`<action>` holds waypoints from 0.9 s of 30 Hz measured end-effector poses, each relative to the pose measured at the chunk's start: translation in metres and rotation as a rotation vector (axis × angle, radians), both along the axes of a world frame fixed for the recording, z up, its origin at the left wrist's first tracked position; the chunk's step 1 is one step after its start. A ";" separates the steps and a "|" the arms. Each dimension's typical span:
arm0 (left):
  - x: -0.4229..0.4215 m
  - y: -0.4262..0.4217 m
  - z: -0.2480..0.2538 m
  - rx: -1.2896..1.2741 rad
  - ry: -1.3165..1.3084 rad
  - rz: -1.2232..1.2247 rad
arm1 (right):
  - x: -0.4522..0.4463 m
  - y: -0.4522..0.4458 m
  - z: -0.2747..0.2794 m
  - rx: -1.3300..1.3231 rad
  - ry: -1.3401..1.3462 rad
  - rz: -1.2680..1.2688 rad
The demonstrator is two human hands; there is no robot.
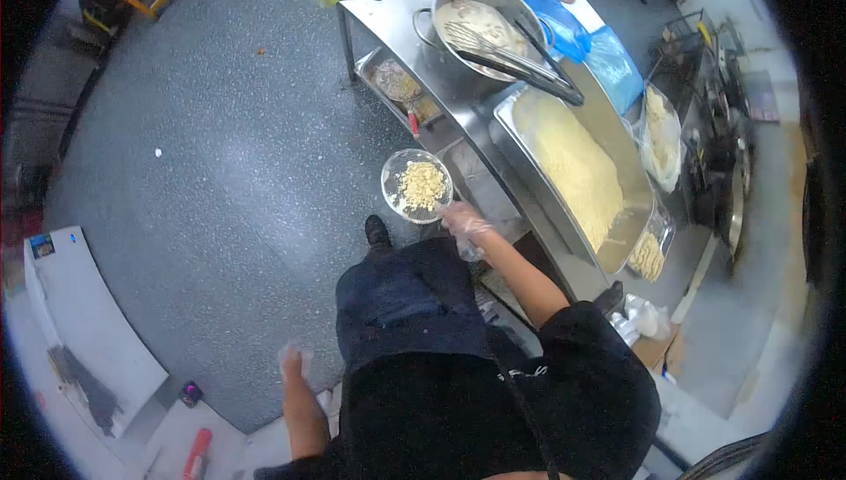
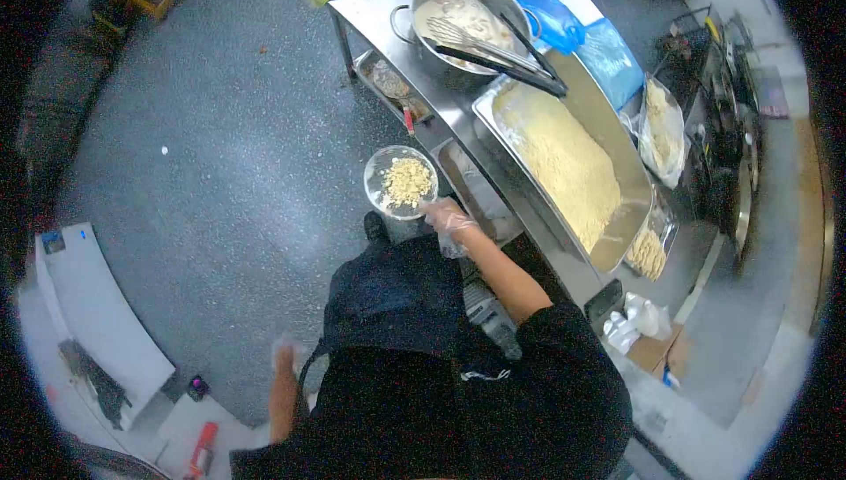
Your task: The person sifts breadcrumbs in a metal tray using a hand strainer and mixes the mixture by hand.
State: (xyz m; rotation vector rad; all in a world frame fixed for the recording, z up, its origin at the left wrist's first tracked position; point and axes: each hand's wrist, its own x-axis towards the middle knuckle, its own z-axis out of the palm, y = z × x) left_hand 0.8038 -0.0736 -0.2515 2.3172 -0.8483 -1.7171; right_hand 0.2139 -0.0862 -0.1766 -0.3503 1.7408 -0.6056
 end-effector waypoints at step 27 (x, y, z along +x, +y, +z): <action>-0.026 0.158 0.057 0.424 -0.313 -0.468 | -0.137 -0.210 -0.236 0.000 1.364 0.055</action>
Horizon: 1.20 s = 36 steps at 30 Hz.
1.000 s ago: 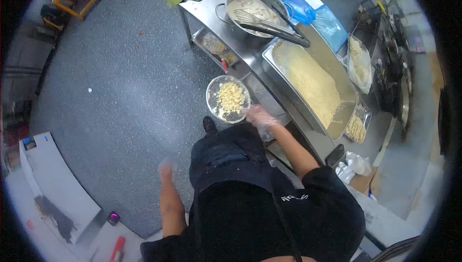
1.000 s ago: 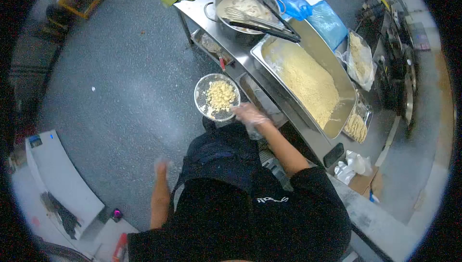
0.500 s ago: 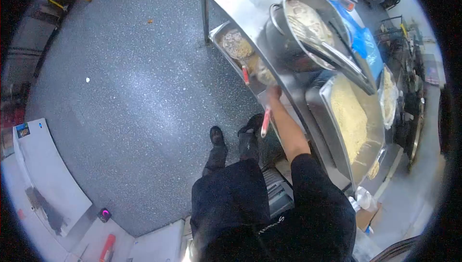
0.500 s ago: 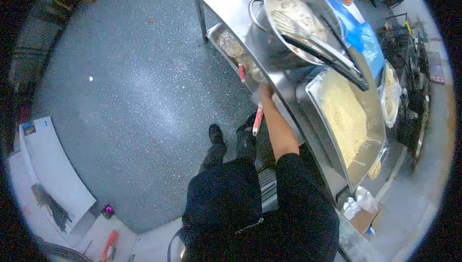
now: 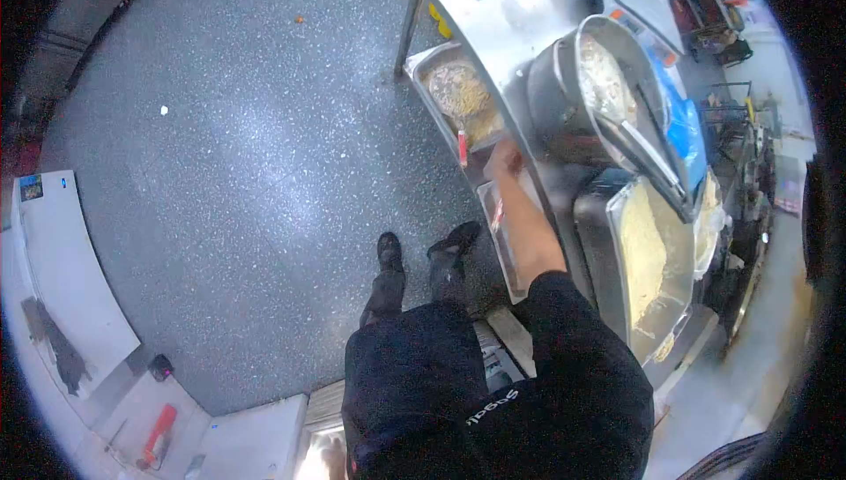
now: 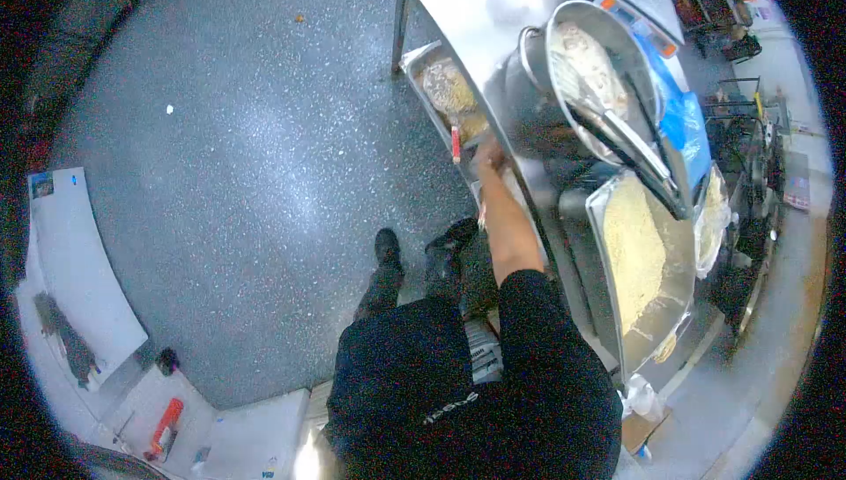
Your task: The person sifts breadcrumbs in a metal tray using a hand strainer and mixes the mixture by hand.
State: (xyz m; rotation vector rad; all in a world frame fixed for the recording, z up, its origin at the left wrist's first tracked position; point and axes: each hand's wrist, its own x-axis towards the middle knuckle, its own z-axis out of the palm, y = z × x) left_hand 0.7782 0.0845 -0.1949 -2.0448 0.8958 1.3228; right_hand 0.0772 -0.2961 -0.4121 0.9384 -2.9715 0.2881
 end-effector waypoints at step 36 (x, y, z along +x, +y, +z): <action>-0.713 -0.232 0.094 -0.513 1.205 -1.738 | -0.165 0.412 0.313 -0.065 0.125 -0.081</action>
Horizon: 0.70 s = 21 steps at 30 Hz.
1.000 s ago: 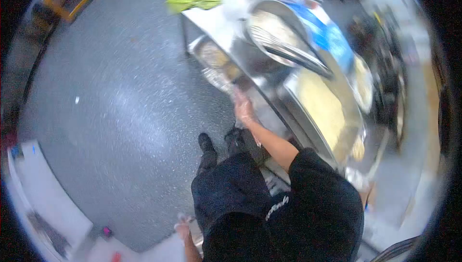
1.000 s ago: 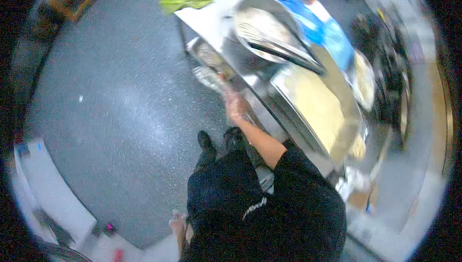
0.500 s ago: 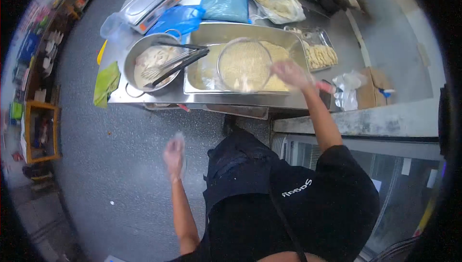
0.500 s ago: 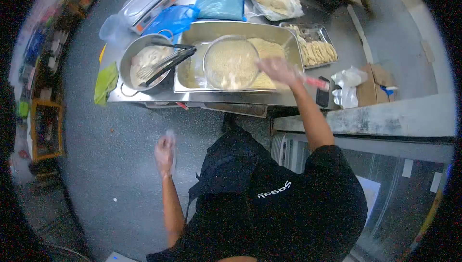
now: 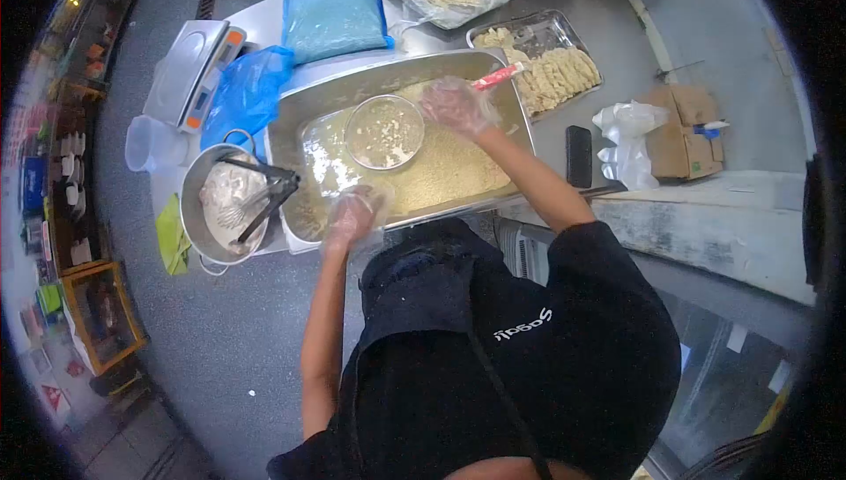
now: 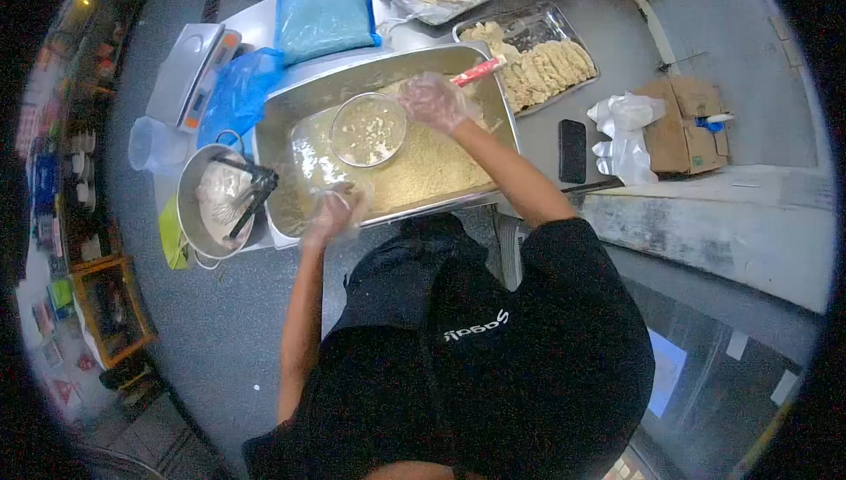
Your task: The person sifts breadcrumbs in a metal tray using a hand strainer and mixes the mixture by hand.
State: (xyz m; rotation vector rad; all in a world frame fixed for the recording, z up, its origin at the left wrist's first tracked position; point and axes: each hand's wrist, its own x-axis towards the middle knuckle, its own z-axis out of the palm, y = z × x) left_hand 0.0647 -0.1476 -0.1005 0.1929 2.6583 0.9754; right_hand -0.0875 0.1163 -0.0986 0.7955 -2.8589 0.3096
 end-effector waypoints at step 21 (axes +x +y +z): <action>-0.048 0.091 -0.041 0.265 -0.647 -0.071 | 0.106 0.009 -0.039 -0.657 -1.472 -0.421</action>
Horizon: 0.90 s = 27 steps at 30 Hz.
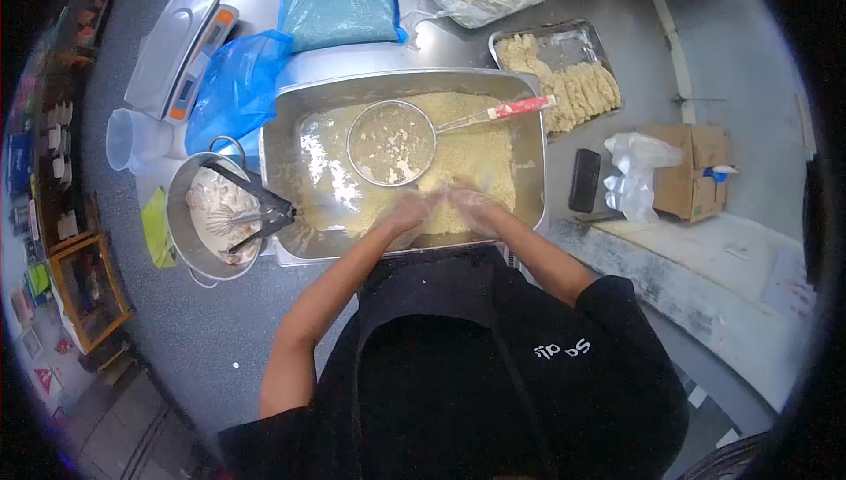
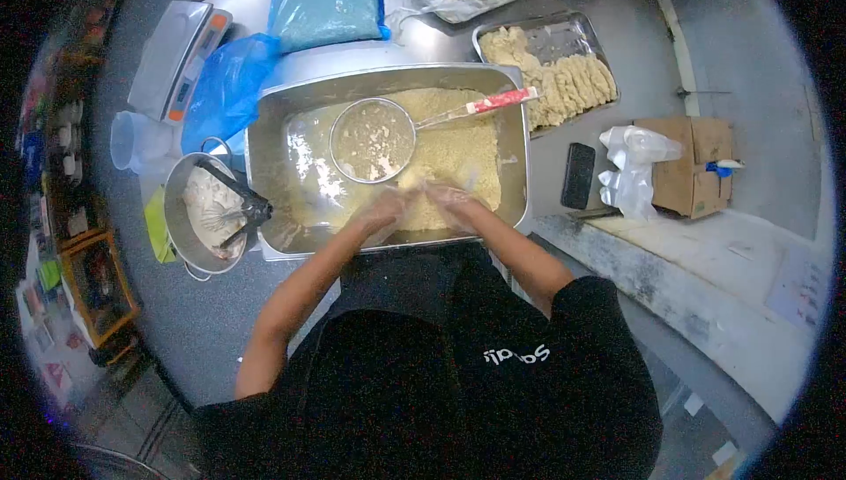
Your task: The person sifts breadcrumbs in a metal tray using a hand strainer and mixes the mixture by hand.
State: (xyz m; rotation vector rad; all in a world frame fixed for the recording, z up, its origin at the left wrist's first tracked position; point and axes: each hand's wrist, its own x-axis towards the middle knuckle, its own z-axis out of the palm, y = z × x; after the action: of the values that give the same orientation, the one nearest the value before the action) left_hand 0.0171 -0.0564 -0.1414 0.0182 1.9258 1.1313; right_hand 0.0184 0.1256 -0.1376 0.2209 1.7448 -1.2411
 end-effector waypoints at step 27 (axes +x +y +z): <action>-0.003 -0.056 0.004 0.167 -0.202 0.102 | -0.024 -0.021 -0.035 0.280 0.456 0.527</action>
State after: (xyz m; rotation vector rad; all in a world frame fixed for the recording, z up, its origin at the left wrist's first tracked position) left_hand 0.0139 -0.1120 -0.1373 -0.1004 1.6667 1.3077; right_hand -0.0057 0.1045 -0.1731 -0.3731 2.1805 -0.6893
